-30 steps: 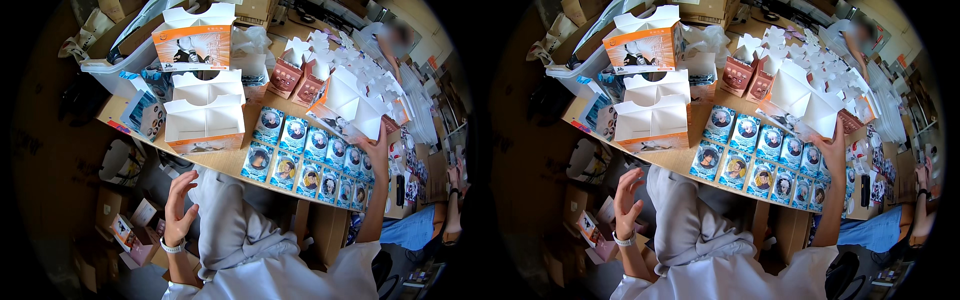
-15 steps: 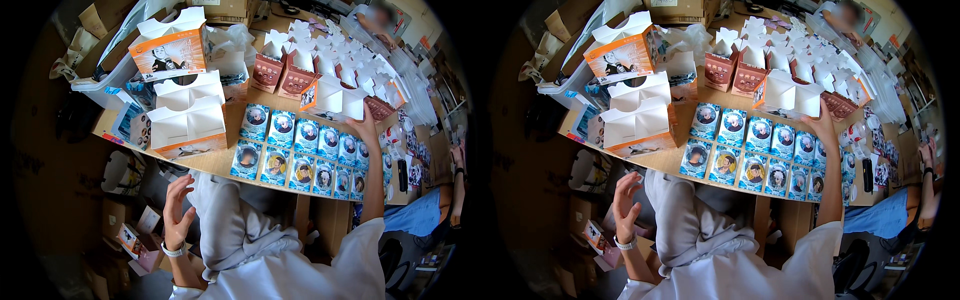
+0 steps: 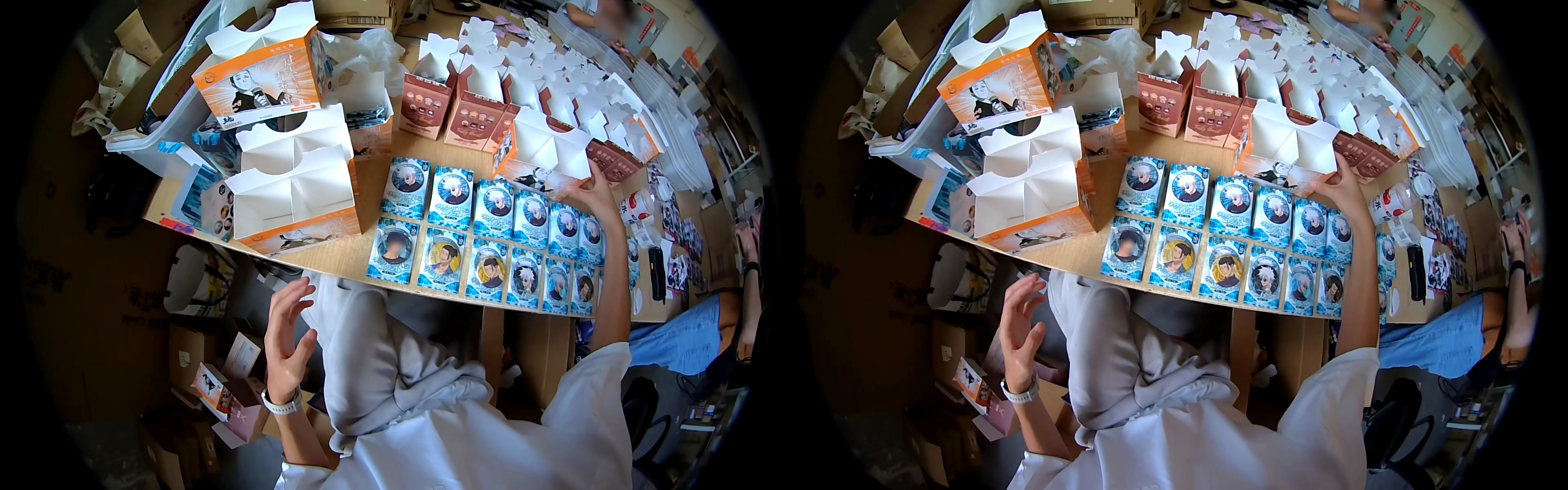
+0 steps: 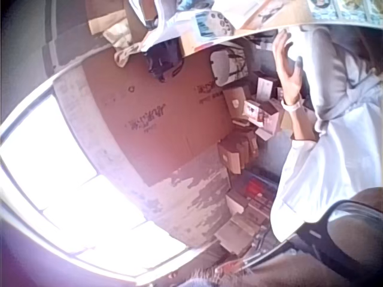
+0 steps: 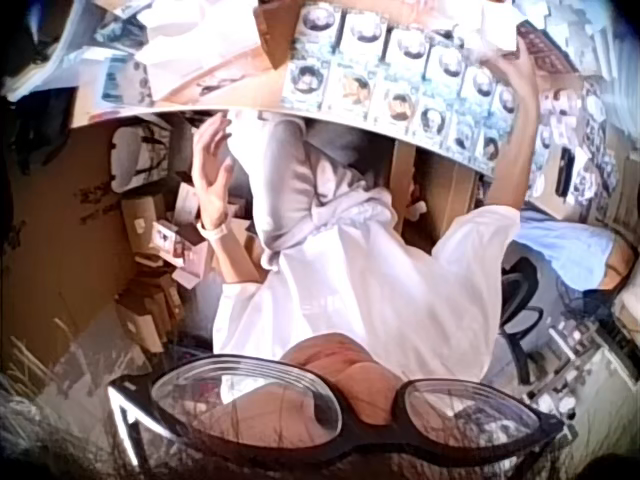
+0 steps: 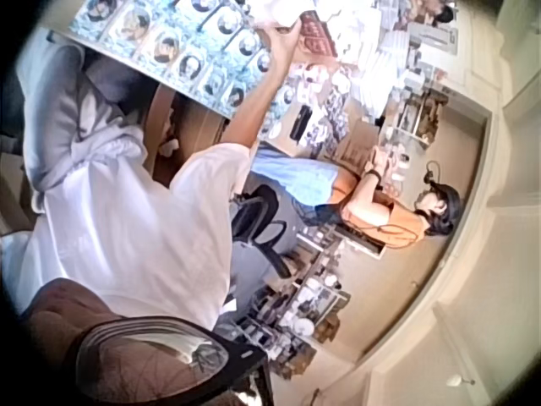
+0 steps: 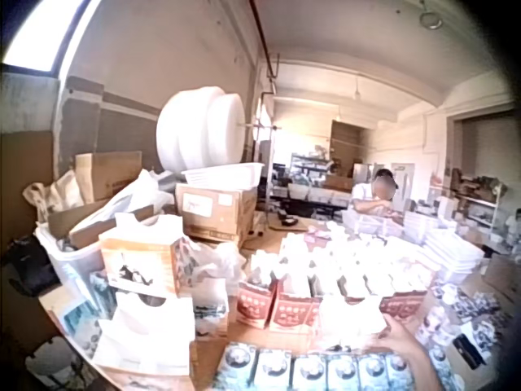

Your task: The person assembles small printed cardboard boxes by folding flaps and inserting tabs. They place each completed box on a table alongside other finished boxes and printed sheets.

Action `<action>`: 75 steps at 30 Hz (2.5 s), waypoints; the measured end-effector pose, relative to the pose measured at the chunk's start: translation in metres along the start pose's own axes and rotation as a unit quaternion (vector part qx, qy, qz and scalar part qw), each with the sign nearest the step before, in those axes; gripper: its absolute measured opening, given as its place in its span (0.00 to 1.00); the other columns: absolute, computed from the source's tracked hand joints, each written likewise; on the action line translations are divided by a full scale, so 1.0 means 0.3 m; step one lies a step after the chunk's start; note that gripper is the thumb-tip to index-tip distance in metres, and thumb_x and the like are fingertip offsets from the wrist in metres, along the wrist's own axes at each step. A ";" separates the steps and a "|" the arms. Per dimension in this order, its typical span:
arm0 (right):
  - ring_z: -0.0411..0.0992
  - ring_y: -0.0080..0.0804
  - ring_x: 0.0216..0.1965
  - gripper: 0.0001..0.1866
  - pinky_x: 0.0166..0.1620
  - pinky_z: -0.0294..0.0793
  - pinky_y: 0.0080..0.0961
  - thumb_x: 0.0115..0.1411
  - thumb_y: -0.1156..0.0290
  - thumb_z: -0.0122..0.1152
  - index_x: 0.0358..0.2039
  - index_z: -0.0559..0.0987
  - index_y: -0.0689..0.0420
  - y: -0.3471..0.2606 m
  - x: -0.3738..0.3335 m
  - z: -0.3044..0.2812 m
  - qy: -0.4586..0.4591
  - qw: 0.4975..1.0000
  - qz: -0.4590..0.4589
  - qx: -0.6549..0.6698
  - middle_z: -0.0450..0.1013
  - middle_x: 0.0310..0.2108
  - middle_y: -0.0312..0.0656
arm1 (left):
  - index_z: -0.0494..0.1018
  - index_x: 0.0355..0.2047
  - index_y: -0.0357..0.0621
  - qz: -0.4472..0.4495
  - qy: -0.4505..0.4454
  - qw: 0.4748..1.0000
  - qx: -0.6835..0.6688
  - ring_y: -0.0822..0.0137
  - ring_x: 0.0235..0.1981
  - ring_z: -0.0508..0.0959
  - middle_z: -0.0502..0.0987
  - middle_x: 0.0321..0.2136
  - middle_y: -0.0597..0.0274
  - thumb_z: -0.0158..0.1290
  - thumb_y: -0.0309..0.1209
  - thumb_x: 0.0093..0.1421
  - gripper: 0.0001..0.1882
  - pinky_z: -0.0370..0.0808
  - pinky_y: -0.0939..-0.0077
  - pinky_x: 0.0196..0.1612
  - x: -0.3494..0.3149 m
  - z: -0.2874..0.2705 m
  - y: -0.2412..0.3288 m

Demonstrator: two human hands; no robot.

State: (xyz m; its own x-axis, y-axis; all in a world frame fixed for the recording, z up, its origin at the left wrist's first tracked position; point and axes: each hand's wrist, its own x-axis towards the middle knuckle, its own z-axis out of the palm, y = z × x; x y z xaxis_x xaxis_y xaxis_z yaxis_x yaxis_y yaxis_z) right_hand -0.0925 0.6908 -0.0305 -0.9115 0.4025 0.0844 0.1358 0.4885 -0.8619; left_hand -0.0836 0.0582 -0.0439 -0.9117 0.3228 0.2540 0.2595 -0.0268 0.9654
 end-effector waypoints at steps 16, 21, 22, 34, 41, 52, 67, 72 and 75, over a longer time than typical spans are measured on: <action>0.75 0.34 0.56 0.22 0.48 0.77 0.25 0.59 0.88 0.61 0.54 0.77 0.61 -0.618 -0.385 0.609 -0.060 0.966 -0.247 -0.043 0.75 0.57 0.44 | 0.64 0.67 0.41 0.070 0.259 0.945 0.187 0.62 0.68 0.67 0.67 0.67 0.58 0.58 0.26 0.67 0.29 0.65 0.65 0.67 0.104 -0.151 -0.130; 0.74 0.41 0.58 0.34 0.54 0.78 0.32 0.61 0.80 0.67 0.66 0.66 0.58 -0.649 -0.399 0.924 -0.201 0.961 -0.183 0.043 0.70 0.61 0.50 | 0.55 0.74 0.46 0.037 0.209 0.965 0.156 0.58 0.71 0.62 0.60 0.72 0.55 0.59 0.27 0.66 0.39 0.64 0.57 0.69 0.200 -0.176 -0.158; 0.73 0.45 0.58 0.34 0.56 0.76 0.34 0.61 0.80 0.67 0.66 0.65 0.59 -0.666 -0.405 0.957 -0.194 0.958 -0.201 0.059 0.68 0.62 0.52 | 0.55 0.74 0.45 0.039 0.209 0.966 0.150 0.58 0.72 0.61 0.59 0.73 0.56 0.59 0.27 0.67 0.38 0.62 0.57 0.71 0.207 -0.182 -0.166; 0.77 0.37 0.45 0.21 0.41 0.79 0.30 0.60 0.84 0.63 0.54 0.76 0.59 -0.416 -0.292 0.433 0.195 0.950 -0.201 -0.136 0.73 0.51 0.46 | 0.56 0.73 0.41 0.046 0.230 0.962 0.141 0.58 0.72 0.62 0.60 0.72 0.56 0.51 0.23 0.71 0.31 0.59 0.58 0.71 0.106 -0.158 -0.170; 0.76 0.35 0.43 0.19 0.37 0.78 0.29 0.59 0.82 0.65 0.52 0.76 0.60 -0.253 -0.313 0.076 0.333 0.904 -0.128 -0.235 0.73 0.48 0.44 | 0.59 0.70 0.38 0.095 0.273 0.940 0.181 0.59 0.67 0.69 0.66 0.68 0.53 0.49 0.26 0.73 0.27 0.65 0.62 0.68 0.093 -0.086 -0.137; 0.77 0.52 0.54 0.46 0.57 0.76 0.41 0.49 0.56 0.82 0.61 0.68 0.68 0.319 -0.170 -0.396 0.379 0.914 0.007 -0.146 0.76 0.54 0.59 | 0.61 0.68 0.38 0.102 0.255 0.945 0.176 0.61 0.62 0.70 0.67 0.66 0.56 0.49 0.27 0.73 0.25 0.65 0.67 0.66 0.082 -0.023 -0.128; 0.81 0.29 0.29 0.41 0.28 0.82 0.26 0.49 0.55 0.82 0.56 0.70 0.62 0.478 0.110 -0.603 0.412 0.890 0.103 -0.167 0.80 0.40 0.47 | 0.60 0.68 0.37 0.078 0.265 0.943 0.186 0.63 0.56 0.72 0.66 0.66 0.56 0.46 0.22 0.72 0.25 0.69 0.70 0.59 -0.039 -0.036 -0.095; 0.82 0.35 0.33 0.38 0.32 0.85 0.29 0.52 0.68 0.79 0.61 0.70 0.59 0.497 0.173 -0.577 0.337 0.940 0.048 0.002 0.79 0.48 0.46 | 0.61 0.68 0.38 0.070 0.261 0.943 0.197 0.64 0.57 0.73 0.66 0.66 0.57 0.48 0.24 0.72 0.25 0.68 0.69 0.61 -0.058 -0.033 -0.096; 0.82 0.35 0.34 0.30 0.32 0.86 0.30 0.60 0.77 0.69 0.61 0.70 0.58 0.492 0.155 -0.636 0.292 0.952 0.067 0.067 0.78 0.47 0.44 | 0.62 0.68 0.39 0.071 0.254 0.949 0.172 0.64 0.57 0.73 0.66 0.66 0.57 0.49 0.26 0.72 0.25 0.68 0.69 0.62 -0.048 -0.007 -0.121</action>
State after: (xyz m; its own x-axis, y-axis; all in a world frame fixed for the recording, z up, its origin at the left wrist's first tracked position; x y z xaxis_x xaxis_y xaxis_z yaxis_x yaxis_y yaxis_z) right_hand -0.0407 0.9294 -0.0584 -0.5134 0.8348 0.1989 0.1485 0.3147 -0.9375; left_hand -0.0807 0.0526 -0.0825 -0.8731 -0.1616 0.4599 0.4000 0.3019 0.8654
